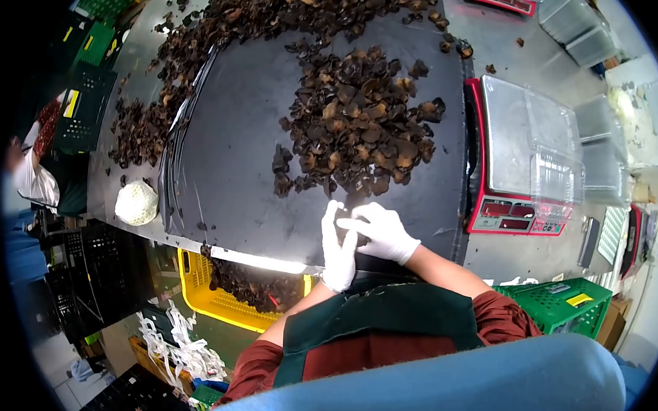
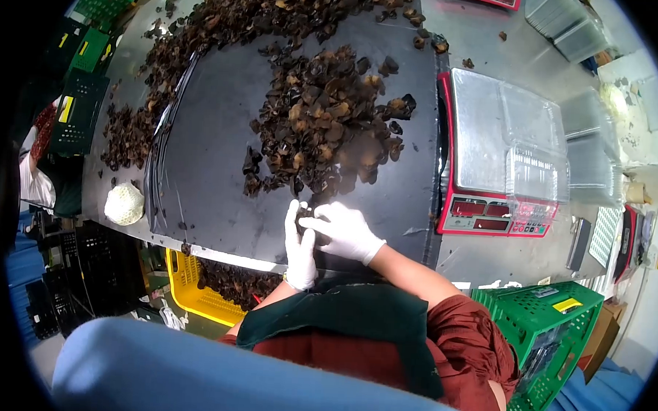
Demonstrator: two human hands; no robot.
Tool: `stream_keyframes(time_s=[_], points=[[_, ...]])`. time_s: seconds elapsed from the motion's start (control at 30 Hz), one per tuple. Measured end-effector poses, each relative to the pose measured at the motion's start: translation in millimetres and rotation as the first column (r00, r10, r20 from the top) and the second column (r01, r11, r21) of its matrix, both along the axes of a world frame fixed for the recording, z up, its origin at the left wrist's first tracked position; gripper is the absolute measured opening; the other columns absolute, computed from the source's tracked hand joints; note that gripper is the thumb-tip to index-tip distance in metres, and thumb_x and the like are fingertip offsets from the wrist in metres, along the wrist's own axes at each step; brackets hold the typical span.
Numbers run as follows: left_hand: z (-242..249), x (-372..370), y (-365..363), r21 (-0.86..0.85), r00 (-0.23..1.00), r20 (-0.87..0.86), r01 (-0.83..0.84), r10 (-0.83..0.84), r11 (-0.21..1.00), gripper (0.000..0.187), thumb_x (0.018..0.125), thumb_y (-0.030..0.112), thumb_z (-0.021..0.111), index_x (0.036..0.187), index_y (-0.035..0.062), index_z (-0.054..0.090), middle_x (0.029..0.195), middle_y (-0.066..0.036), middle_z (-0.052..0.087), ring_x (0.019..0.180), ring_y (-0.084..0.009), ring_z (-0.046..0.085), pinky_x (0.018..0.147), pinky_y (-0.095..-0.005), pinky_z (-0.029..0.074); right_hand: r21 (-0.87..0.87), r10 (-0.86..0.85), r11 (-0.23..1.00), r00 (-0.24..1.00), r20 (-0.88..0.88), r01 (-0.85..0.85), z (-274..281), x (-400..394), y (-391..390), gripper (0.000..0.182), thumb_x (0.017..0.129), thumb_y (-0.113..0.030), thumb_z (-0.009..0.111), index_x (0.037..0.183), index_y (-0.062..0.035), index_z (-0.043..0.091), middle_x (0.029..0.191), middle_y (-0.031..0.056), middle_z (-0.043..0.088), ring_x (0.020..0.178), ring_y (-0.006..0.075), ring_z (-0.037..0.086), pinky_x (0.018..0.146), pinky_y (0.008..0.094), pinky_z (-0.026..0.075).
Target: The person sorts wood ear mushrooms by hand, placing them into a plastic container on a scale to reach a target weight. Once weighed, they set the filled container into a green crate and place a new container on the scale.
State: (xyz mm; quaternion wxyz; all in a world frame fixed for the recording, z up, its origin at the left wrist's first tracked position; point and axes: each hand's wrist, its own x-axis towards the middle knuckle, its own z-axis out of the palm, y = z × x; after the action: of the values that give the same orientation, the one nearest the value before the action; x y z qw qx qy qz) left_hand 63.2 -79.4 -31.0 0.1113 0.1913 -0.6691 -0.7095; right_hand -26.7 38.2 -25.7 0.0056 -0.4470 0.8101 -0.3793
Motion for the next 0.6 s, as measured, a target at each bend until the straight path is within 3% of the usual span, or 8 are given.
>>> stream_keyframes(time_s=[0.13,0.2,0.27,0.3,0.33,0.43,0.57,0.6], points=[[17.9,-15.6,0.1,0.268,0.999,0.014,-0.034,0.032,0.963,0.049,0.1,0.032,0.046,0.14,0.0033,0.04,0.124,-0.009,0.053,0.111,-0.0188,0.051,0.099,-0.0328,0.04,-0.166,-0.014,0.983,0.928,0.372,0.081,20.8,-3.5,1.4,0.052,0.063,-0.015,0.077,0.114,-0.0127,0.063,0.106,0.0089,0.062,0.095,0.0296,0.061,0.082,0.036,0.052],[18.4,-24.2,2.6,0.416,0.994,-0.006,-0.1,0.113,0.904,0.045,0.101,0.036,0.044,0.132,0.0045,0.051,0.116,-0.007,0.06,0.107,-0.0165,0.055,0.097,-0.0316,0.042,-0.313,0.062,0.917,0.688,0.723,0.247,13.4,0.9,0.0,0.055,0.069,-0.012,0.074,0.121,-0.0045,0.057,0.108,0.007,0.061,0.098,0.0175,0.059,0.087,0.032,0.049],[33.9,-35.8,1.2,0.538,0.995,0.038,-0.101,0.096,0.837,0.044,0.101,0.035,0.046,0.131,0.0038,0.053,0.12,-0.008,0.06,0.111,-0.0176,0.055,0.099,-0.0318,0.041,-0.354,0.225,0.854,0.341,0.913,0.382,22.0,-2.7,1.4,0.044,0.078,-0.008,0.067,0.12,-0.0021,0.054,0.107,0.0061,0.06,0.096,0.0156,0.059,0.084,0.0296,0.05],[50.1,-39.3,-2.9,0.654,1.0,-0.007,0.016,-0.015,0.757,0.04,0.1,0.03,0.048,0.128,0.0028,0.055,0.125,-0.008,0.059,0.116,-0.0186,0.054,0.102,-0.0323,0.04,-0.35,0.317,0.821,0.148,0.937,0.452,25.2,-4.9,2.7,0.039,0.083,-0.006,0.064,0.12,-0.0009,0.052,0.106,0.0057,0.059,0.094,0.0146,0.059,0.083,0.0285,0.051],[47.3,-40.5,0.3,0.588,1.0,-0.013,-0.004,0.014,0.809,0.038,0.1,0.028,0.048,0.128,0.0027,0.055,0.125,-0.008,0.059,0.115,-0.0188,0.055,0.102,-0.0325,0.04,-0.31,0.362,0.811,-0.009,0.932,0.496,25.3,-9.0,5.2,0.034,0.087,-0.008,0.06,0.119,-0.0014,0.052,0.106,0.0056,0.059,0.092,0.0134,0.059,0.081,0.0273,0.051],[46.2,-44.1,11.0,0.466,0.997,-0.047,-0.036,0.065,0.884,0.035,0.1,0.023,0.048,0.126,0.0,0.055,0.121,-0.008,0.06,0.11,-0.0196,0.057,0.099,-0.033,0.043,-0.254,0.41,0.76,-0.138,0.902,0.598,32.3,-9.6,4.7,0.029,0.089,-0.01,0.057,0.117,-0.002,0.052,0.102,0.0058,0.06,0.089,0.0153,0.061,0.077,0.029,0.052],[59.6,-49.0,-5.1,0.799,1.0,-0.015,0.027,-0.025,0.601,0.034,0.1,0.021,0.047,0.123,-0.0035,0.055,0.115,-0.013,0.063,0.107,-0.023,0.058,0.096,-0.0345,0.046,-0.1,0.387,0.798,-0.378,0.841,0.595,37.3,-11.7,14.0,0.033,0.094,-0.024,0.052,0.119,-0.0024,0.052,0.103,0.0083,0.06,0.088,0.0166,0.061,0.074,0.0308,0.053],[52.0,-47.1,-4.7,0.554,0.998,-0.028,0.062,-0.056,0.83,0.034,0.1,0.022,0.047,0.121,-0.0029,0.056,0.114,-0.013,0.063,0.106,-0.0244,0.059,0.093,-0.0353,0.048,-0.299,0.497,0.793,-0.279,0.822,0.531,17.0,-11.4,20.1,0.035,0.094,-0.028,0.051,0.119,-0.0034,0.053,0.104,0.0083,0.061,0.088,0.0173,0.061,0.071,0.0311,0.053]])
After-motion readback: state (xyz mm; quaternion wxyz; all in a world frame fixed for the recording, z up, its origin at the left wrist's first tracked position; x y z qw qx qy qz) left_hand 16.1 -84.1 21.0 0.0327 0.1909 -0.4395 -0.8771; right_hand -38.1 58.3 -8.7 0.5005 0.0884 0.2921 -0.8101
